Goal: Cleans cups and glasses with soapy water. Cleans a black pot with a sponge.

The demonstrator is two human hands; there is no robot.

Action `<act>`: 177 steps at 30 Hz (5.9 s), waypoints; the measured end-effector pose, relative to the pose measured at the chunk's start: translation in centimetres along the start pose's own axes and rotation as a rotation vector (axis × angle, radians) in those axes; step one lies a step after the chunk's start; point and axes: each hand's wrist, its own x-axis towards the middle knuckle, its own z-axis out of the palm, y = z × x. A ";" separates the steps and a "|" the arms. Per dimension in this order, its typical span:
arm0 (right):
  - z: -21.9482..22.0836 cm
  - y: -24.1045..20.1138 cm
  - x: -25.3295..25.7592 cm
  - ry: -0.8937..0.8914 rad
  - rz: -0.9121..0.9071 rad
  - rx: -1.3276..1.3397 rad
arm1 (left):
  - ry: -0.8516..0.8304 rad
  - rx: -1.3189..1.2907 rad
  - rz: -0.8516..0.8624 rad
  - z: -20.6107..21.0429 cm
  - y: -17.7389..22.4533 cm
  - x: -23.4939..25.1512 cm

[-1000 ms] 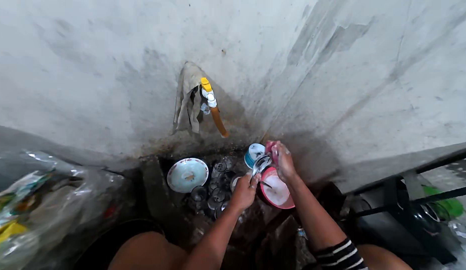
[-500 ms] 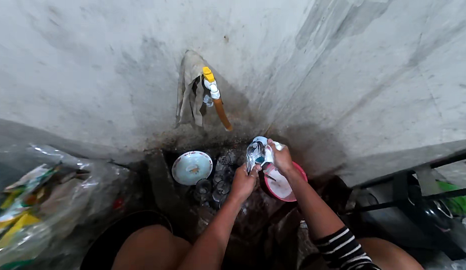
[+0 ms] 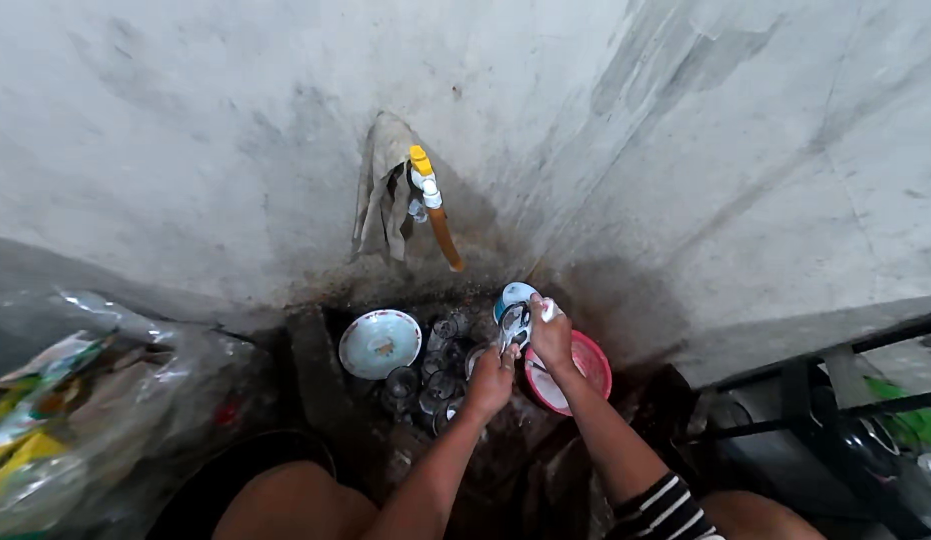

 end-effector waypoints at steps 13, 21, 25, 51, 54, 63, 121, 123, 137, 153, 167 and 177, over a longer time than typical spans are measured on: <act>-2.8 -0.9 -0.3 -0.478 -0.408 0.067 | -0.021 -0.108 0.003 -1.5 0.0 -0.1; -4.3 -2.2 1.1 -0.404 -0.552 -0.128 | -0.017 -0.097 -0.041 -1.3 0.2 0.0; -4.4 -2.6 0.3 -0.510 -0.441 -0.081 | -0.004 -0.056 -0.007 -1.3 0.2 -0.1; -5.8 -5.5 2.8 -0.996 -0.775 -0.428 | -0.140 0.358 0.195 -2.2 0.9 -1.1; -6.0 -5.3 3.9 -0.996 -0.694 -0.380 | -0.168 0.349 0.166 -2.3 1.2 -1.1; -6.0 -4.7 3.4 -0.773 -0.406 -0.124 | -0.151 -0.046 0.136 -1.6 0.0 -0.5; -1.1 -4.3 2.9 -0.709 -0.132 -0.163 | 0.166 0.139 0.042 -2.2 -0.7 1.6; -0.9 -4.6 2.7 -0.624 -0.137 -0.190 | 0.187 0.171 0.005 -2.0 -0.5 1.6; 1.2 8.9 -10.3 -0.517 0.634 1.363 | 0.530 -0.141 -0.095 -2.1 -0.7 3.7; 0.8 -1.0 -7.0 -0.152 0.082 0.446 | 0.180 0.125 0.090 -3.0 -1.8 2.0; 3.1 -0.5 -6.3 -0.281 0.079 0.494 | 0.236 0.129 -0.061 1.1 -0.7 -1.1; 1.4 -0.5 -4.4 -0.552 -0.173 -0.081 | 0.169 -0.170 -0.068 -0.3 -1.8 -0.3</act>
